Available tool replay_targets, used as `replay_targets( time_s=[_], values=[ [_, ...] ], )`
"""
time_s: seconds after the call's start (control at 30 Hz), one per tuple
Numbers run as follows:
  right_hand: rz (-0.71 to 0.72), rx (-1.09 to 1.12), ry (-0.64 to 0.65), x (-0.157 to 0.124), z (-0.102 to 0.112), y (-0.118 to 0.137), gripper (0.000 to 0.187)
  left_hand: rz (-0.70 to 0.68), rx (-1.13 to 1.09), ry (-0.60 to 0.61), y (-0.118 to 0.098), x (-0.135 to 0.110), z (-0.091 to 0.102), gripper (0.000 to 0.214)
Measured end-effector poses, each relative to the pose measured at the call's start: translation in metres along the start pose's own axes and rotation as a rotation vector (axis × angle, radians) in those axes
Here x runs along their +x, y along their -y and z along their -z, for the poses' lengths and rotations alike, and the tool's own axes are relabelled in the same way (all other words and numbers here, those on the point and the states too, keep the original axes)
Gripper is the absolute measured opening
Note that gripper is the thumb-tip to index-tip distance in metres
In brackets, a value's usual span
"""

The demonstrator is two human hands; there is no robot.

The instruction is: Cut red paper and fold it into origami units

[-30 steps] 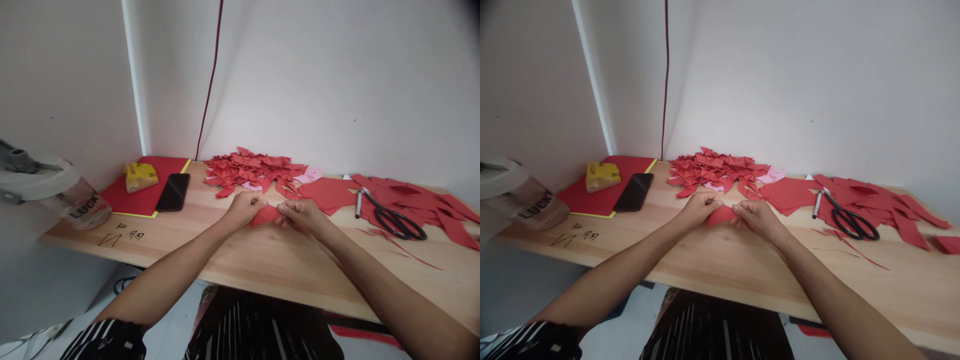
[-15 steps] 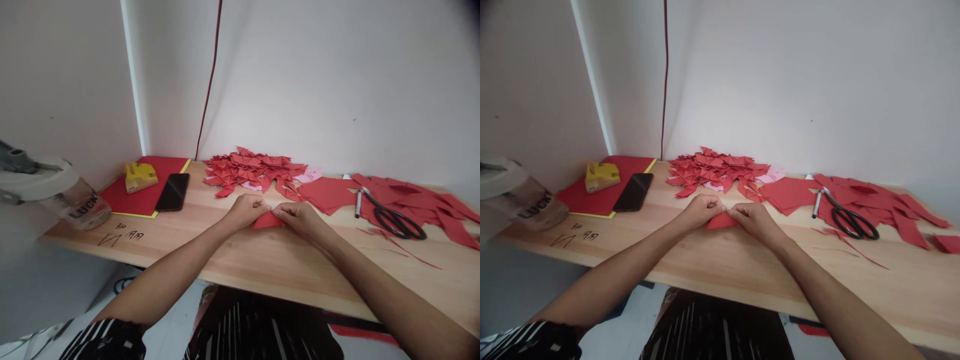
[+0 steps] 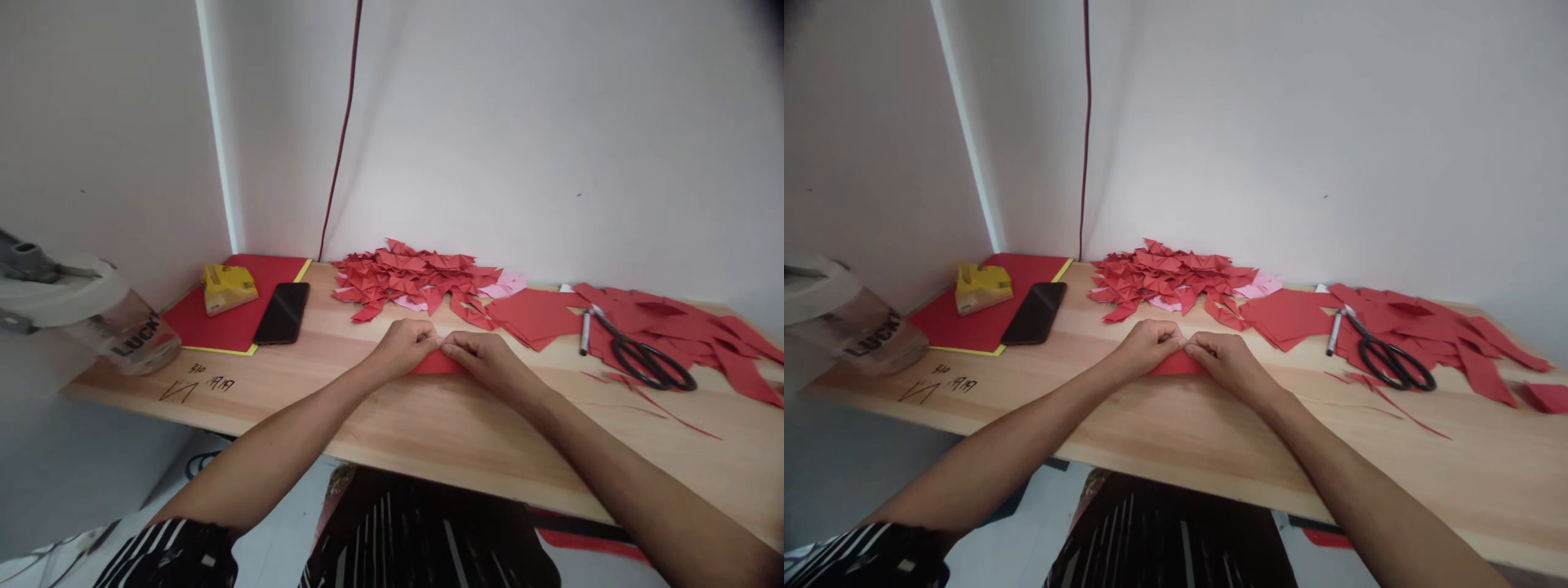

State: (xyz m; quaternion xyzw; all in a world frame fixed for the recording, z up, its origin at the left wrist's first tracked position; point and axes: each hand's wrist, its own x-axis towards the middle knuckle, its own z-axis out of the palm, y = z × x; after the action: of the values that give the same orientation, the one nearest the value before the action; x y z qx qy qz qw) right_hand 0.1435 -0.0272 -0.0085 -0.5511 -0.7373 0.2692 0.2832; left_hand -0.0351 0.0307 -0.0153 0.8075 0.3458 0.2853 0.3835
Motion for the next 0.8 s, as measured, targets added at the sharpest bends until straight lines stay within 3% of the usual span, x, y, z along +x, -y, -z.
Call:
replay_targets(
  time_s=[0.8],
  values=[
    [-0.045, 0.0, -0.03, -0.0023, 0.0023, 0.0023, 0.05, 0.028, -0.005, -0.064, -0.0004, 0.0009, 0.0029, 0.029]
  ],
)
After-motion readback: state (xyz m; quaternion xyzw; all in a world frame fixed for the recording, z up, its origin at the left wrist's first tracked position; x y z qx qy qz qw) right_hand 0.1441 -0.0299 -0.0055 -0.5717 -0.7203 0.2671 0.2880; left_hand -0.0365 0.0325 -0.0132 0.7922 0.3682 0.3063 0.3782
